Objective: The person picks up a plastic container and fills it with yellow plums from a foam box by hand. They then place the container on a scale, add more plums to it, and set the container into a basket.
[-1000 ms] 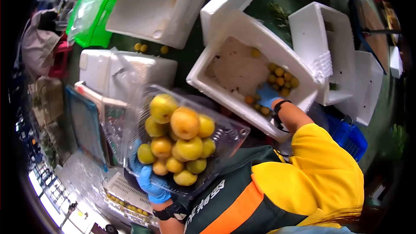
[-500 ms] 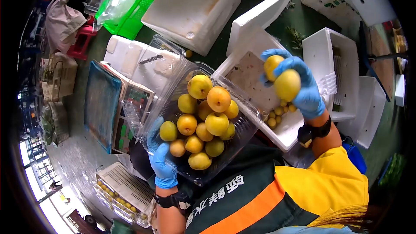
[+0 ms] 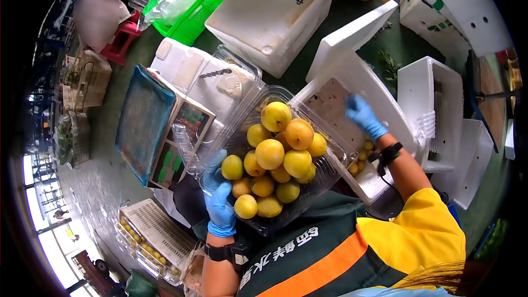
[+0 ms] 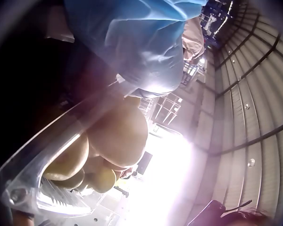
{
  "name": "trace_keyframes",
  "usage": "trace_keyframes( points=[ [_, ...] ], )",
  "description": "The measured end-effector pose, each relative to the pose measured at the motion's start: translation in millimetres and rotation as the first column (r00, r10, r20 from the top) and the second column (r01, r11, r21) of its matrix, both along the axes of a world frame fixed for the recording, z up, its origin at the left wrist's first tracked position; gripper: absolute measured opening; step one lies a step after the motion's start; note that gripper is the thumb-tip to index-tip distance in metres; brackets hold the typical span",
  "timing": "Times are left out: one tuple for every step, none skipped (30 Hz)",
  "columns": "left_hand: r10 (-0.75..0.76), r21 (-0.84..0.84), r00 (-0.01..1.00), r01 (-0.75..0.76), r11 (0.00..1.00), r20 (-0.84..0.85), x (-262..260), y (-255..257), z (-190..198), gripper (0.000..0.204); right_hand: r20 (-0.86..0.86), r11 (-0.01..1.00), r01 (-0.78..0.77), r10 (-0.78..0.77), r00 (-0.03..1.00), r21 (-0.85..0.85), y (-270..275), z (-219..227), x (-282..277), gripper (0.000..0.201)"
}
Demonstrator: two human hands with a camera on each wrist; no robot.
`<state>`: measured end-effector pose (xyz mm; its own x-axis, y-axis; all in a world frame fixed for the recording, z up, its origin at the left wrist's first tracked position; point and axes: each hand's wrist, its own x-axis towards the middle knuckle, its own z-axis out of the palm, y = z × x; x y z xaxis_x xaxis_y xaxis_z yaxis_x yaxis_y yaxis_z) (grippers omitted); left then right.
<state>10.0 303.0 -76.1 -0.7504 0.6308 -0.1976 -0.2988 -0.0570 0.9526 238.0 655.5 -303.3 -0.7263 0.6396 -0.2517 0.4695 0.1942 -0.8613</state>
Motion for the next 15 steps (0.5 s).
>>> trace_keyframes(
  points=[
    [-0.013,-0.019,1.0,0.012,1.0,-0.008,-1.2,2.0,1.4,0.054,0.222,0.983,-0.122,0.15,0.963,-0.135,-18.0,-48.1,30.8,0.06],
    [-0.021,-0.041,1.0,0.02,0.999,-0.015,-1.4,4.1,5.5,0.053,0.498,0.921,-0.386,0.355,0.792,-0.042,-40.5,-82.7,55.7,0.068],
    [-0.028,-0.066,0.999,0.026,0.997,-0.021,-1.0,5.1,7.4,0.053,0.56,0.872,-0.452,0.472,0.681,-0.186,-57.1,-86.1,71.4,0.068],
    [-0.007,-0.082,0.999,0.004,0.997,-0.04,0.0,5.5,6.2,0.053,0.593,0.8,-0.502,0.589,0.549,-0.33,-75.0,-68.1,75.0,0.068],
    [0.004,-0.099,0.999,-0.008,0.995,-0.04,0.2,6.6,5.8,0.053,0.642,0.745,-0.577,0.628,0.44,-0.333,-83.1,-49.1,78.2,0.066],
    [0.013,-0.119,0.999,-0.017,0.993,-0.038,0.6,7.4,6.6,0.053,0.682,0.738,-0.587,0.619,0.39,-0.334,-86.5,-49.7,70.5,0.064],
    [0.018,-0.14,0.999,-0.022,0.99,-0.033,1.0,8.0,8.2,0.053,0.72,0.732,-0.592,0.605,0.339,-0.336,-90.1,-50.1,67.1,0.062],
    [0.007,-0.152,0.999,-0.013,0.988,-0.042,0.3,10.1,10.3,0.054,0.758,0.731,-0.594,0.584,0.291,-0.335,-91.3,-50.5,66.7,0.06],
    [-0.006,-0.193,0.998,-0.006,0.981,-0.064,-0.1,7.7,10.4,0.054,0.73,0.707,-0.578,0.633,0.259,-0.408,-92.0,-56.2,71.4,0.059],
    [-0.029,-0.213,0.994,0.007,0.977,-0.102,-0.2,2.1,8.6,0.055,0.707,0.693,-0.56,0.663,0.247,-0.454,-89.4,-69.7,79.3,0.058],
    [-0.06,-0.213,0.987,0.027,0.977,-0.151,-3.8,2.6,5.1,0.055,0.694,0.694,-0.537,0.675,0.252,-0.48,-80.9,-83.4,83.4,0.057],
    [-0.013,-0.161,0.998,0.003,0.987,-0.059,-2.9,6.4,5.1,0.055,0.719,0.708,-0.569,0.641,0.268,-0.419,-84.7,-103.1,94.8,0.056],
    [0.026,-0.118,0.999,-0.021,0.993,0.043,0.4,8.2,6.5,0.055,0.742,0.715,-0.598,0.609,0.28,-0.362,-89.8,-117.7,100.2,0.054],
    [0.003,-0.1,1.0,-0.001,0.995,0.011,-0.2,8.9,6.7,0.054,0.751,0.707,-0.59,0.615,0.24,-0.39,-87.9,-100.6,91.3,0.051],
    [-0.012,-0.09,1.0,0.01,0.996,-0.019,-1.2,9.5,7.1,0.054,0.753,0.69,-0.584,0.63,0.193,-0.428,-87.7,-70.1,80.2,0.047]
  ],
)
